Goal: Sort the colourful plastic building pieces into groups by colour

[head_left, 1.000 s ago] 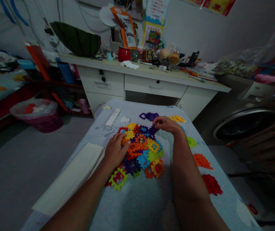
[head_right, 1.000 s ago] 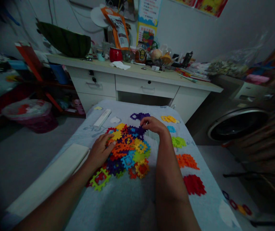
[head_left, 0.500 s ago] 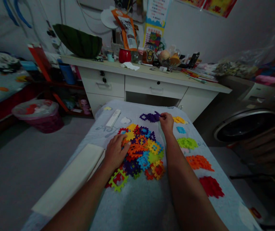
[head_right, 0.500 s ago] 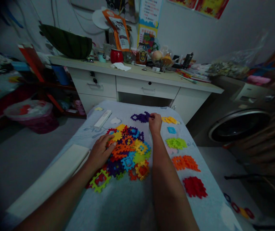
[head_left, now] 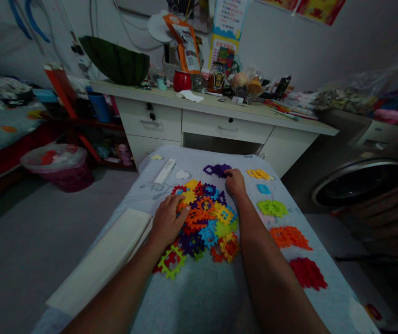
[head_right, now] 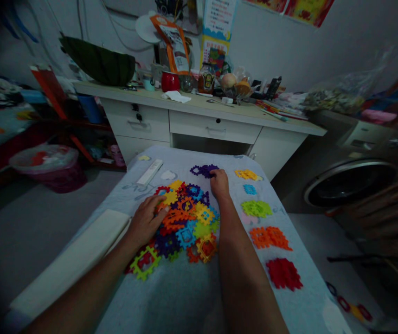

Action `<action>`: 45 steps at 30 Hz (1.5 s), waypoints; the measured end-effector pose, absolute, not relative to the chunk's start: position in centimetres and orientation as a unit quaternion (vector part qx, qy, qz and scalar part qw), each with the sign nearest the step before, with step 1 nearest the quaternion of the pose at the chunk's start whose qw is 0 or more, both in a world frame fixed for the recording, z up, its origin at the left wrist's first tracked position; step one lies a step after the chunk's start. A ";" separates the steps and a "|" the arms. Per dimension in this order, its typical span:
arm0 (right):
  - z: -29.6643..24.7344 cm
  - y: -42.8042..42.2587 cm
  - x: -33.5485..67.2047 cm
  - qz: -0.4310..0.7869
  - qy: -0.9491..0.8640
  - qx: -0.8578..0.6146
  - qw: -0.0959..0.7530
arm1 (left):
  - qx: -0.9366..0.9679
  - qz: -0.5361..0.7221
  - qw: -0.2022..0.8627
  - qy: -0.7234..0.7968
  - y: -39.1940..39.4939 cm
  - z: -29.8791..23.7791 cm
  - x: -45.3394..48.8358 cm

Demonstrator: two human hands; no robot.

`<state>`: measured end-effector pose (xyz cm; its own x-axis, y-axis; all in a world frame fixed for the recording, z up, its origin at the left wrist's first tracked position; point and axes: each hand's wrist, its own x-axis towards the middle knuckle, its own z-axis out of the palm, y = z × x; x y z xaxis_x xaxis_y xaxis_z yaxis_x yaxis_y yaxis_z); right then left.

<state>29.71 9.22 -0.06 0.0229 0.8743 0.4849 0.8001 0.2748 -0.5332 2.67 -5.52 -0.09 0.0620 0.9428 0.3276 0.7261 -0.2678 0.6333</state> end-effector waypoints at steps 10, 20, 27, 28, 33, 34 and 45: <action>-0.8 9.0 29.4 0.076 -0.713 -0.629 0.300 | 0.709 0.357 0.159 0.587 -5.7 0.3 2.8; -0.4 9.1 29.0 0.083 -0.728 -0.603 0.314 | 0.709 0.361 0.156 0.586 -5.7 0.1 2.7; 3.6 8.1 27.8 0.207 -0.778 -0.543 0.238 | 0.711 0.359 0.157 0.583 -5.7 0.2 2.7; 4.1 7.8 27.6 0.242 -0.789 -0.524 0.212 | 0.711 0.357 0.156 0.584 -5.7 0.2 2.7; 4.9 6.8 26.7 0.254 -0.821 -0.496 0.128 | 0.712 0.357 0.153 0.585 -5.7 0.2 2.7; 4.9 6.7 26.6 0.246 -0.821 -0.500 0.126 | 0.712 0.358 0.154 0.584 -5.7 0.2 2.7; 3.9 7.8 28.7 0.197 -0.756 -0.576 0.241 | 0.711 0.361 0.153 0.583 -5.7 0.1 2.7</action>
<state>28.74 7.78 3.95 -0.2190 0.9659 0.1379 0.7763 0.2581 -0.5750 2.71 -5.69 0.06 0.0591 0.9404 0.3350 0.7187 -0.2730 0.6395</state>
